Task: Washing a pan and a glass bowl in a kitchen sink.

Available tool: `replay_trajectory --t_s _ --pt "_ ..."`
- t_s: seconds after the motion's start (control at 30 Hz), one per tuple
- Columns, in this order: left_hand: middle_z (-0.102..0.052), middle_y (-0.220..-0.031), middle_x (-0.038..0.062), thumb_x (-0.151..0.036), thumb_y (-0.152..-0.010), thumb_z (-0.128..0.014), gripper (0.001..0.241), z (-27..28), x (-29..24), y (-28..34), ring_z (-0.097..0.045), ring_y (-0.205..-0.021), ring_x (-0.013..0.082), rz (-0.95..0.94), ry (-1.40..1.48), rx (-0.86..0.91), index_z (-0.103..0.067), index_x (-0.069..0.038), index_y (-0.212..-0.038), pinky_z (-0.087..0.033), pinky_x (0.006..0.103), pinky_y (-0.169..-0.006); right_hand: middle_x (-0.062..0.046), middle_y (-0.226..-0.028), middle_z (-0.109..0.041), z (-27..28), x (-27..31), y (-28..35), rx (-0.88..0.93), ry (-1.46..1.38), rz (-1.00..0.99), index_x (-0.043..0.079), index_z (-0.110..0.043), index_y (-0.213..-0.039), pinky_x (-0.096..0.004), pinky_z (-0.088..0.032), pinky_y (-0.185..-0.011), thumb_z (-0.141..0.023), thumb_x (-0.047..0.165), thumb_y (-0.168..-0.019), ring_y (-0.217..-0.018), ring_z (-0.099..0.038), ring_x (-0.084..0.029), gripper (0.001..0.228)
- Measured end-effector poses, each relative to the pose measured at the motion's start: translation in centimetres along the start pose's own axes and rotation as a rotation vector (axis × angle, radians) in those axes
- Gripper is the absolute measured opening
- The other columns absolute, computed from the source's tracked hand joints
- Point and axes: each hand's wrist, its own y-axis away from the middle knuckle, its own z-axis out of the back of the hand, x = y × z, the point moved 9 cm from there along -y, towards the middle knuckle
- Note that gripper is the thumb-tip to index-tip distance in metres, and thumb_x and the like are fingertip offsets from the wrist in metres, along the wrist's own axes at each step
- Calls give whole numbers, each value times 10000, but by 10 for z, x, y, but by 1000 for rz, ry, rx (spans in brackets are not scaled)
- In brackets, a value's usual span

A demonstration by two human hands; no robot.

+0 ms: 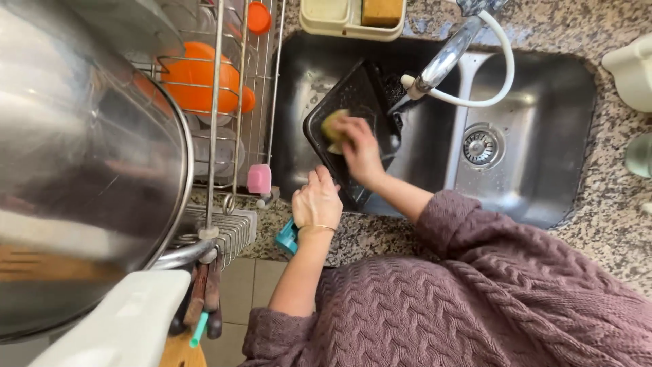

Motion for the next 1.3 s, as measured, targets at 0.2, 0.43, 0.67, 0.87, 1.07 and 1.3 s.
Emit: replay_trajectory --t_s 0.2,0.43,0.67,0.87,1.07,1.3 --pt "-688 -982 151 -314 -885 -716 488 -10 1 -2 -724 -782 316 -35 11 36 -558 -14 -1235 -547 447 -706 -117 -1312 -604 -10 42 -49 44 222 482 89 -637 -1160 -413 -457 -1125 -612 -114 -854 -1271 -548 -336 368" --pt "-701 -1011 162 -328 -876 -729 533 -16 14 -1 -732 -758 298 -6 7 41 -558 -14 -1270 -553 426 -686 -80 -1450 -557 -20 -22 -100 136 632 542 98 -560 -1458 -447 -445 -1082 -598 -15 -857 -1327 -505 -321 612" --pt "-698 -976 156 -377 -845 -767 511 -40 30 -2 -729 -778 334 80 81 149 -566 -56 -1187 -566 460 -700 -173 -1650 -324 -6 -114 -61 310 908 92 1 -198 -1642 -482 -408 -1107 -480 3 -957 -1424 -423 -357 741" --pt "-697 -978 154 -383 -812 -794 505 -42 37 -2 -726 -807 364 81 111 119 -577 -81 -1154 -573 490 -694 -215 -1711 -55 35 -150 7 715 1157 32 -10 -44 -1628 -464 -305 -1191 -424 60 -998 -1553 -205 -395 740" --pt "-695 -1025 172 -394 -829 -794 502 -43 34 -5 -736 -823 366 111 92 193 -570 -63 -1132 -593 472 -702 -401 -1614 24 59 -243 55 569 918 -616 -82 131 -1564 -491 -353 -1162 -593 283 -984 -1439 -305 -547 997" --pt "-675 -1088 196 -348 -817 -809 559 -41 29 -14 -727 -871 399 86 111 211 -538 -30 -1189 -590 480 -749 -492 -1494 -113 37 -190 134 536 441 -888 -189 245 -1484 -448 -570 -884 -756 217 -830 -1041 -616 -475 1262"
